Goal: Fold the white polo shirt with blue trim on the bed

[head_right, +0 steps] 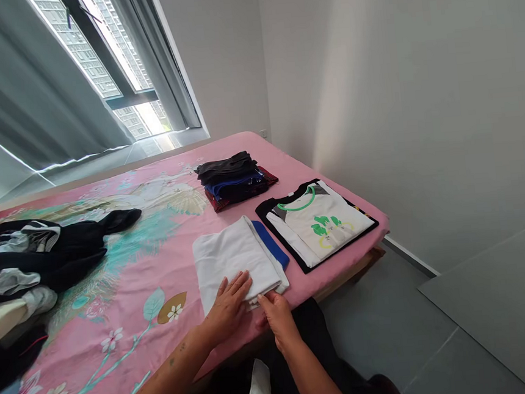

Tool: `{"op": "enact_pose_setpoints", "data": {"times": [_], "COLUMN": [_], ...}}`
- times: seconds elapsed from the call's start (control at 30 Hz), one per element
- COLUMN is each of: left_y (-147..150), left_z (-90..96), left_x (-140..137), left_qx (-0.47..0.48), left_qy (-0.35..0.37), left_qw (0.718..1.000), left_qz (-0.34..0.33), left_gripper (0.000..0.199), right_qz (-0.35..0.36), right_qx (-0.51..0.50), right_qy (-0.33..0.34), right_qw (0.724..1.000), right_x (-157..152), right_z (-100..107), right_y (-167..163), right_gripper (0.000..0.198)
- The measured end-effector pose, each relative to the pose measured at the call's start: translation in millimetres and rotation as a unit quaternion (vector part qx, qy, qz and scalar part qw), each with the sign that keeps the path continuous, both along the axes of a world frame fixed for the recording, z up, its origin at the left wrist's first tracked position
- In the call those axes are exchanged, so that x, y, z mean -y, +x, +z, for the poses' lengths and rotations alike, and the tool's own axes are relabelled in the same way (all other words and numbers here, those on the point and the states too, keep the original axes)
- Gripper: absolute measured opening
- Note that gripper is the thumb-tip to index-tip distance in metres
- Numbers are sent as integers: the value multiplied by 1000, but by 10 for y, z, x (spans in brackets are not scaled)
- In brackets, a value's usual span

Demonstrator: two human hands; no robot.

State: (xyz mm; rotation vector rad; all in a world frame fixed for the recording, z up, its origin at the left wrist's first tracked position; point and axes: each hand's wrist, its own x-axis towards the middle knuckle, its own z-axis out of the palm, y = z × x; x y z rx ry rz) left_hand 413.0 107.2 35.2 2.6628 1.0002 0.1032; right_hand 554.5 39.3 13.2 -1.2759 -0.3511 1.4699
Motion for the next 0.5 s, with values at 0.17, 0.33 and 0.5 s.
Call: {"op": "enact_pose_setpoints", "data": {"times": [0.17,0.33,0.5], "left_y": [7,0,-79], "left_z": [38,6,69], "left_x": [-6,96,107], "left_qx": [37,8,22], "left_qy": [-5,2,33], "left_qw": [999,1000,999], "left_qz": [-9,-26,-29], "left_gripper": [48,50,45], "right_qz": [43,256,236], "right_qx": [82,218,469], "right_qy": [-4,-17,65], "right_qw": [996,942,849], "right_x": [-60,41,62], "right_z": [-32,-42,371], "right_y": [-169,-106,182], "right_gripper": [28,40,39]}}
